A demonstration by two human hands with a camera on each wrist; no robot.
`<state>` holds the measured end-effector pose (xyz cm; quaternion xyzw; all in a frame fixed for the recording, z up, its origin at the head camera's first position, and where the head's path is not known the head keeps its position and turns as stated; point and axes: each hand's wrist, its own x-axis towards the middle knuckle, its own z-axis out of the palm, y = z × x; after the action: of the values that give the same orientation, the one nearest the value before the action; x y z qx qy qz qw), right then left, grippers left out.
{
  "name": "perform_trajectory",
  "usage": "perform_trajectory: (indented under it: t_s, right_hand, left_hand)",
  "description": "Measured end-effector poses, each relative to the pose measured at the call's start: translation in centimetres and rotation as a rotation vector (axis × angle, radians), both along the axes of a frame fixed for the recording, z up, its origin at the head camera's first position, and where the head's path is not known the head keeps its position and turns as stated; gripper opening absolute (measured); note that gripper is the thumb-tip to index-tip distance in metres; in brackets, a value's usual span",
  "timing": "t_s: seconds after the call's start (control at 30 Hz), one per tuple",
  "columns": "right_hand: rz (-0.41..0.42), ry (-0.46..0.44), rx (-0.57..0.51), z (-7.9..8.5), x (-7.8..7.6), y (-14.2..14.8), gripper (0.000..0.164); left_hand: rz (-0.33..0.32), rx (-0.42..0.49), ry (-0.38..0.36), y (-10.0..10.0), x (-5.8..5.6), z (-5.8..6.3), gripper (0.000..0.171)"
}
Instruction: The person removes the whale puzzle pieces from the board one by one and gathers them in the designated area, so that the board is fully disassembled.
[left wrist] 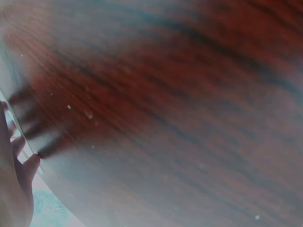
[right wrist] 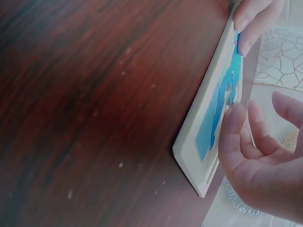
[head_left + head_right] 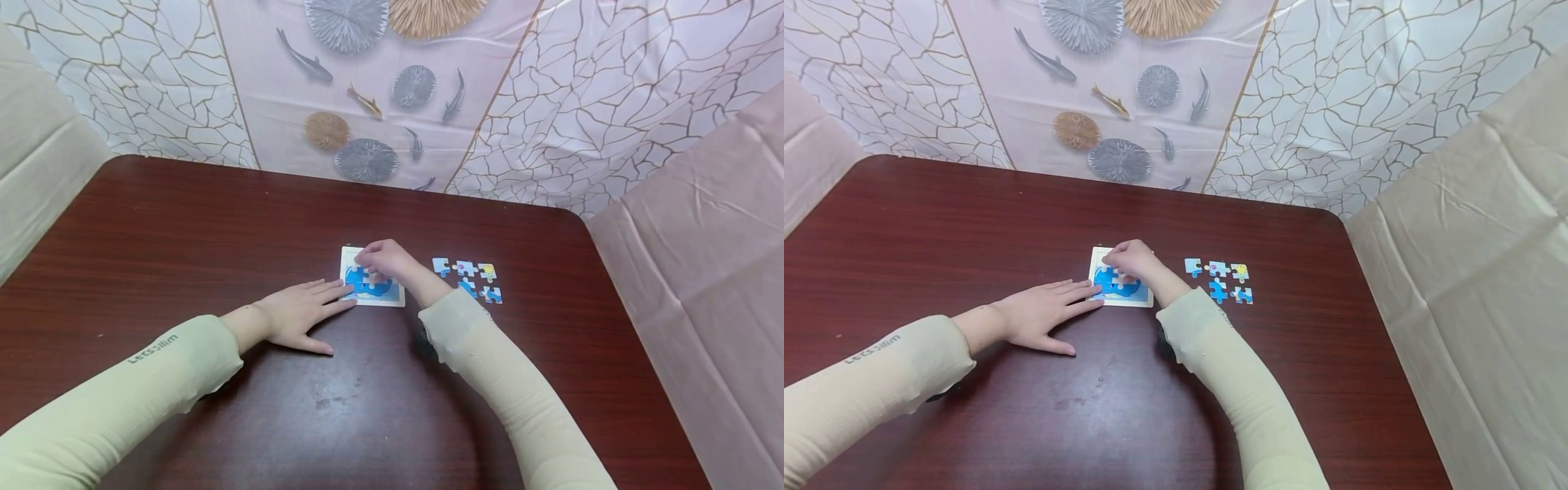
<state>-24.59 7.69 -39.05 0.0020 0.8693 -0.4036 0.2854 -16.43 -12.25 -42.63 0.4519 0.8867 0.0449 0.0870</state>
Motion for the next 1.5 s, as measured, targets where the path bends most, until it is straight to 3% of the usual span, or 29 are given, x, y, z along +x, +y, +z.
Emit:
perform_trajectory:
  t_s: [0.43,0.97,1.5]
  right_hand:
    - [-0.005,0.005,-0.019,-0.3,-0.1,0.3,0.033]
    - [-0.091,-0.038,-0.195,-0.5,-0.3,0.5,0.027]
    - [0.0,0.094,-0.043,-0.9,0.1,0.4,0.02]
  left_hand:
    - [0.01,0.003,-0.009,0.1,0.0,0.0,0.084]
    - [0.002,0.006,0.012,0.1,0.0,-0.1,0.083]
    - [0.008,0.009,-0.002,0.1,0.0,-0.1,0.083]
